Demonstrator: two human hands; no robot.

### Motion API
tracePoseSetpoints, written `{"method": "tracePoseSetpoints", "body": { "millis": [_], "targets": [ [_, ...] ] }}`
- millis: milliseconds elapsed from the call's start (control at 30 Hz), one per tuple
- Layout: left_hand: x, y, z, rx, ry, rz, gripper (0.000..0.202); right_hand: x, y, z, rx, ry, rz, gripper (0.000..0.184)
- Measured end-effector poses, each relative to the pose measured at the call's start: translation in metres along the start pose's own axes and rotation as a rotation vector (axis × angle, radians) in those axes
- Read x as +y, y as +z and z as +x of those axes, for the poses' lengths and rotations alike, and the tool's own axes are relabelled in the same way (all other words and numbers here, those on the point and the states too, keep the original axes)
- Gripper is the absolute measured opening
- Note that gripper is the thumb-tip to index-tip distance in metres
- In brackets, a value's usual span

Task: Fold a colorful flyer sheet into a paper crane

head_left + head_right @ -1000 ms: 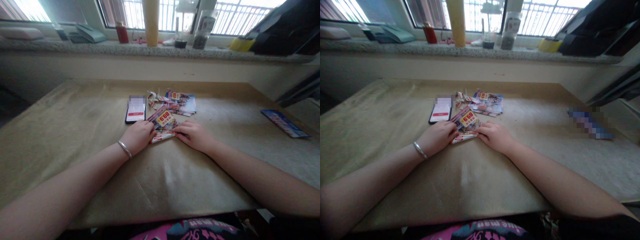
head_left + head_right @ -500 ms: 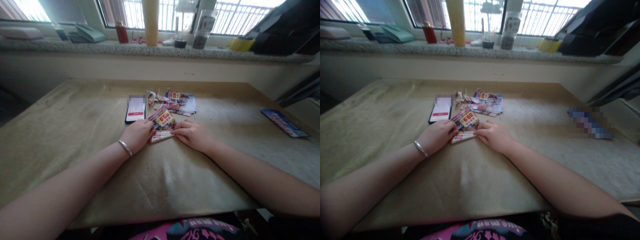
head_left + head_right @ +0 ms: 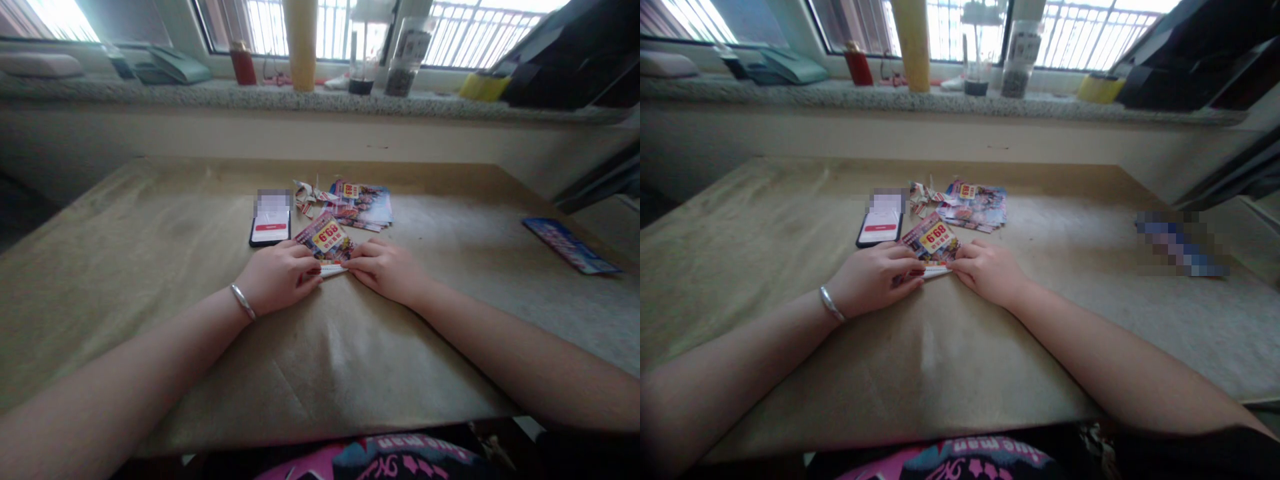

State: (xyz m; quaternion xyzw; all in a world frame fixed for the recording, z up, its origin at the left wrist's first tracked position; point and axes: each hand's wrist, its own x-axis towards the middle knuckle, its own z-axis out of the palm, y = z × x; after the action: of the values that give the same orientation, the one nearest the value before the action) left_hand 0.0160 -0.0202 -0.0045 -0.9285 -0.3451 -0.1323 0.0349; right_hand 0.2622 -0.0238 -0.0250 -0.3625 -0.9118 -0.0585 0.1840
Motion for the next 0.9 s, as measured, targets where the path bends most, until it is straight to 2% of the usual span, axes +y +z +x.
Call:
{"method": "tracePoseSetpoints", "body": {
  "millis": [133,433,700,900],
  "targets": [
    [0.0,0.002,-0.001,0.009,0.09,0.105,0.023,0.003,0.002,0.0,0.009,-0.013,-0.007,0.026],
    [-0.005,0.012,-0.001,0.057,0.138,0.178,0.023,0.009,0.005,-0.001,0.024,0.001,0.027,0.024],
    [0.0,0.008,-0.002,-0.005,0.12,0.143,0.027,0.009,0.003,-0.002,0.005,-0.009,0.038,0.025],
    [0.001,0.005,-0.003,0.019,0.1,0.162,0.027,0.011,0.004,-0.001,0.001,-0.004,0.074,0.026]
  ]
}}
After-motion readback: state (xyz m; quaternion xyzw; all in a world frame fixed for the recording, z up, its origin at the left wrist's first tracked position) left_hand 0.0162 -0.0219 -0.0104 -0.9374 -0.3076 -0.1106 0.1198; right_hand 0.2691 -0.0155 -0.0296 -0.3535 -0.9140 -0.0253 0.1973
